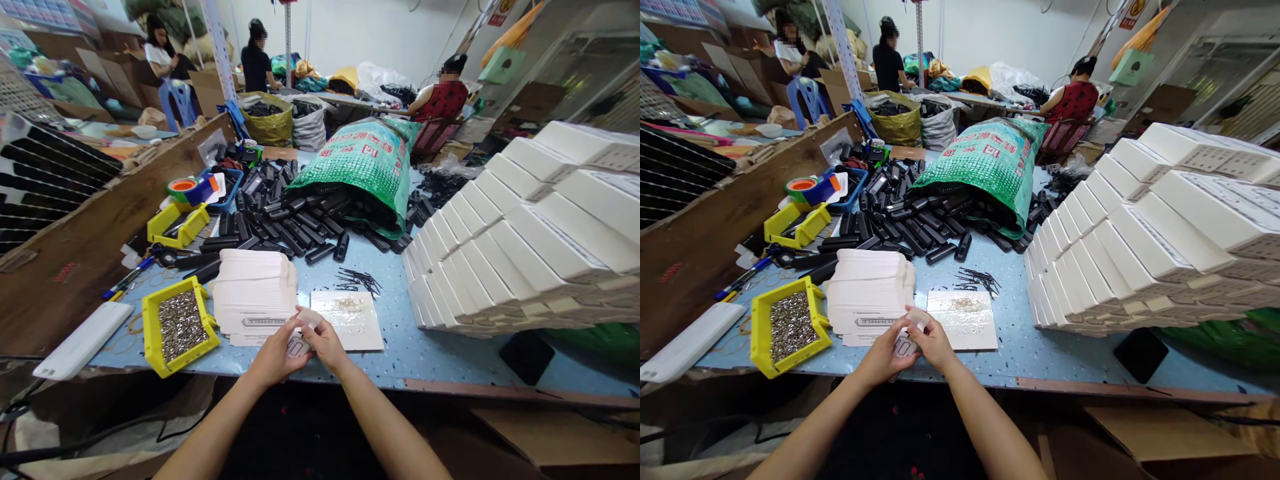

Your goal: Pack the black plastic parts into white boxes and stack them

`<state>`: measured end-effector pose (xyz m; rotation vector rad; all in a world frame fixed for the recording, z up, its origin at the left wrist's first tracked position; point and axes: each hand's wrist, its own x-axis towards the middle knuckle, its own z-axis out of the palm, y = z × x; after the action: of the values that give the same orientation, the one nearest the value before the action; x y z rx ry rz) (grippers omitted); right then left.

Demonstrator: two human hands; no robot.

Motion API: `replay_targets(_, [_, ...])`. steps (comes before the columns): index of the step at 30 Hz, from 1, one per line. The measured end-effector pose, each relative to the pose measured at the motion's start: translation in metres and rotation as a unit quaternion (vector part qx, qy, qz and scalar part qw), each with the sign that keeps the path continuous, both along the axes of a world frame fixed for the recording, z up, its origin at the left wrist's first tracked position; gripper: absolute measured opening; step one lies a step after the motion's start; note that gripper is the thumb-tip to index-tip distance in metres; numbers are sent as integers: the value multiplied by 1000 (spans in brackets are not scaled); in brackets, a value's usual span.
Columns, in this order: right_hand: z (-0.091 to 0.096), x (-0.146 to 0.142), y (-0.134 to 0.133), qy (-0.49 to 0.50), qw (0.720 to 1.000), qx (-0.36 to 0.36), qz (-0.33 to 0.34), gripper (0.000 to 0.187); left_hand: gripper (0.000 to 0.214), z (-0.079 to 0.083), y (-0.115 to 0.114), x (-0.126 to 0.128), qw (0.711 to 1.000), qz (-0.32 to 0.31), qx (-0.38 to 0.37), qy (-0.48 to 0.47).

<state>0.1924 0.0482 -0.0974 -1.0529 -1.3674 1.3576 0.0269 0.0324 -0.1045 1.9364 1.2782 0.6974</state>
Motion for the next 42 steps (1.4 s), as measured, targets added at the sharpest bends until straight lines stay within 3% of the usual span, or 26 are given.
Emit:
replay_targets(3, [0,2,-7,-84,982,138,-97,45,55,6,5,1,1000,8,-17,23])
replay_targets(6, [14,19,-7,-233,931,272,-67,16,53,6,5,1,999,12,-6,37])
replay_targets(8, [26,30,-7,-288,910,295,-37,5,52,6,4,3,999,5,4,43])
replay_targets(14, [56,51,-2,-381,861,337,9,11,53,9,-1,4,998,-8,19,65])
replay_targets(17, [64,58,0,-420,819,381,84,14,54,8,-2,2,997,-28,18,70])
replay_targets(18, [64,58,0,-416,817,383,111,14,54,8,-2,1,997,-28,19,67])
replay_targets(20, [56,55,-2,-370,854,347,112,22,53,6,-3,0,998,-6,28,50])
replay_targets(23, [30,39,-7,-208,957,200,-3,39,49,2,-3,2,999,14,34,22])
replay_targets(25, [10,23,-12,-105,987,113,-36,40,55,1,-3,6,1000,-12,14,5])
replay_targets(28, [-5,3,-17,-43,993,107,-18,40,82,2,-1,14,999,-12,-41,-24])
replay_targets(30, [-3,-3,-16,-31,994,100,-23,38,97,2,-1,16,997,15,-72,-29])
replay_targets(33, [6,-2,-12,-29,997,67,-27,36,104,2,-1,15,994,30,-96,-29])
replay_targets(37, [4,4,-17,-117,974,196,0,38,97,0,0,18,994,31,-91,-57])
replay_targets(38, [1,4,-22,-154,966,205,10,50,96,0,-1,20,993,45,-82,-67])
replay_targets(40, [-3,2,-35,-227,958,173,6,93,92,2,-3,24,990,84,-64,-92])
replay_targets(42, [5,5,-47,-279,950,143,-1,125,85,6,-4,18,986,105,-49,-123])
